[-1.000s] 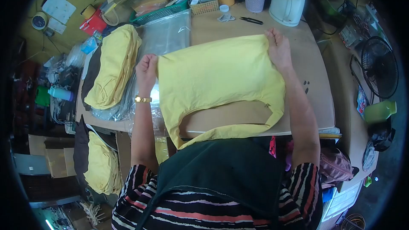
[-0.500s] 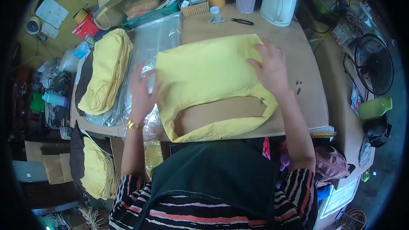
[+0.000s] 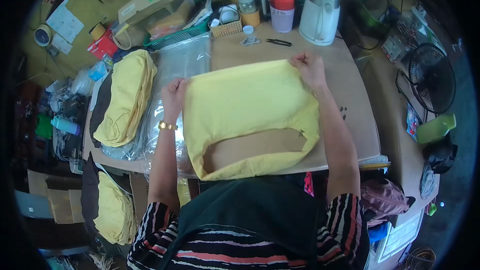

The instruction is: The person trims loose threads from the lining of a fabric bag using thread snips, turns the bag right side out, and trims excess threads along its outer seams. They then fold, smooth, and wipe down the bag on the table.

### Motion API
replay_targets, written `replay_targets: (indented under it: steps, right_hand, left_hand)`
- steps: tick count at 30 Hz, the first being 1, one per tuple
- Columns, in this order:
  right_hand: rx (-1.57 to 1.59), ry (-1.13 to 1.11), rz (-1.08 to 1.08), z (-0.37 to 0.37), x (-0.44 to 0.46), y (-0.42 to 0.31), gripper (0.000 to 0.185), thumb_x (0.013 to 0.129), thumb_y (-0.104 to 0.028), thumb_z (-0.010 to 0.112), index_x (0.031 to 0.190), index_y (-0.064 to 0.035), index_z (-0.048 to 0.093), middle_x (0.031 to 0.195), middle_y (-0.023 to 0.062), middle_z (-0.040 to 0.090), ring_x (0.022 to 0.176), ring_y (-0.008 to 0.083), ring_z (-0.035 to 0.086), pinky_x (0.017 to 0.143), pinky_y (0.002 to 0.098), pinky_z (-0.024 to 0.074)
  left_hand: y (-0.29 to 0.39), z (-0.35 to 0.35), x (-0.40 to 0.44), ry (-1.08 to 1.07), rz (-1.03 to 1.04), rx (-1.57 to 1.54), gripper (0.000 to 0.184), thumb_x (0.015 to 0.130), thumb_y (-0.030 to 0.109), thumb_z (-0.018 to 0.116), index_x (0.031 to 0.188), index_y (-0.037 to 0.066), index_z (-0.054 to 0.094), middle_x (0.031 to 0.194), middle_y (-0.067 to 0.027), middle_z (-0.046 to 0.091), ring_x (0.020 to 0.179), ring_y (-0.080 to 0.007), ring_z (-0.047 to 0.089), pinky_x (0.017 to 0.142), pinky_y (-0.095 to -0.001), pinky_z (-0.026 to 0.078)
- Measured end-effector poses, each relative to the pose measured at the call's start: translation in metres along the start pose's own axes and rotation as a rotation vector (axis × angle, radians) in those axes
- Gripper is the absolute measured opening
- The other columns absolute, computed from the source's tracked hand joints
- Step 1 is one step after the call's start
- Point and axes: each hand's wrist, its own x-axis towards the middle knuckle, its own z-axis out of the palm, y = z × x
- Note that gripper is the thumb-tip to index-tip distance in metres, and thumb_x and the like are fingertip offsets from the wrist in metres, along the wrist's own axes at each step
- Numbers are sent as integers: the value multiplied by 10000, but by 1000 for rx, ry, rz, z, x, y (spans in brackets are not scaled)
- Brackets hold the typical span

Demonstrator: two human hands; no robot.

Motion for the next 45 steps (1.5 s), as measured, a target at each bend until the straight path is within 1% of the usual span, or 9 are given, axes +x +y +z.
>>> replay_targets:
  steps: [7, 10, 13, 17, 22, 26, 29, 37, 45]
  right_hand:
    - [91, -89, -8, -5, -2, 13, 94, 861, -73, 690, 872, 10, 646, 709, -10, 628, 651, 54, 548, 593, 221, 442]
    - [191, 13, -158, -29, 19, -65, 58, 901, -67, 641, 888, -13, 625, 731, -32, 585, 718, 48, 528, 662, 204, 436]
    - [301, 86, -575, -67, 36, -163, 55, 946, -72, 581, 941, -19, 598, 1023, 90, 701, 864, 85, 588, 761, 226, 454]
    - [270, -54, -582, -104, 6, -205, 35, 935, -22, 535, 903, -9, 538, 1142, 157, 676, 1013, 162, 612, 964, 286, 438]
    - [-98, -250, -544, -95, -63, -115, 53, 868, 14, 576, 886, -36, 578, 1128, 158, 678, 976, 209, 627, 905, 337, 480]
    - [-187, -436, -100, -77, -137, -28, 111, 782, 42, 679, 882, 5, 651, 926, 124, 695, 901, 179, 661, 747, 306, 516]
    - [-177, -180, 74, -76, -158, -12, 114, 762, 33, 705, 854, 18, 640, 867, 126, 687, 873, 179, 675, 741, 287, 513]
    - [-362, 18, -357, -37, -155, -37, 314, 662, 69, 752, 938, -17, 630, 949, 133, 583, 909, 313, 584, 749, 374, 491]
    - [-362, -83, -473, -30, -139, -30, 179, 741, 72, 674, 885, -34, 655, 970, 99, 571, 903, 254, 551, 776, 331, 469]
  left_hand:
    - [-19, -13, -12, -34, -82, -341, 225, 945, 184, 619, 843, -6, 682, 661, 47, 595, 629, -24, 467, 563, -232, 391]
    - [41, -52, 18, 250, 199, -285, 141, 938, 131, 613, 905, 25, 700, 810, 0, 674, 772, -75, 593, 721, -240, 475]
    - [119, -109, 46, 359, 580, -396, 99, 928, 62, 596, 919, 8, 678, 1143, -120, 652, 1061, -188, 593, 918, -290, 451]
    - [149, -140, 28, 390, 686, -279, 79, 896, 53, 629, 853, -10, 648, 1114, -143, 674, 1057, -228, 616, 931, -342, 470]
    - [92, -104, -48, 152, 636, 77, 30, 817, 44, 685, 813, 35, 657, 966, -111, 710, 1009, -282, 638, 890, -400, 470]
    - [15, -67, -120, -324, 328, 218, 146, 743, 41, 750, 875, 55, 691, 996, -80, 687, 875, -272, 644, 796, -374, 492]
    - [18, -61, -134, -190, 204, 61, 147, 732, 25, 751, 860, 48, 682, 940, -95, 677, 846, -267, 641, 757, -367, 505]
    - [13, -55, -110, 9, 308, 37, 345, 666, 70, 812, 963, 32, 642, 948, -123, 622, 914, -291, 590, 796, -376, 485]
    - [7, -53, -105, -22, 312, 13, 411, 655, 144, 843, 1036, 82, 702, 1025, -103, 614, 961, -272, 571, 844, -361, 468]
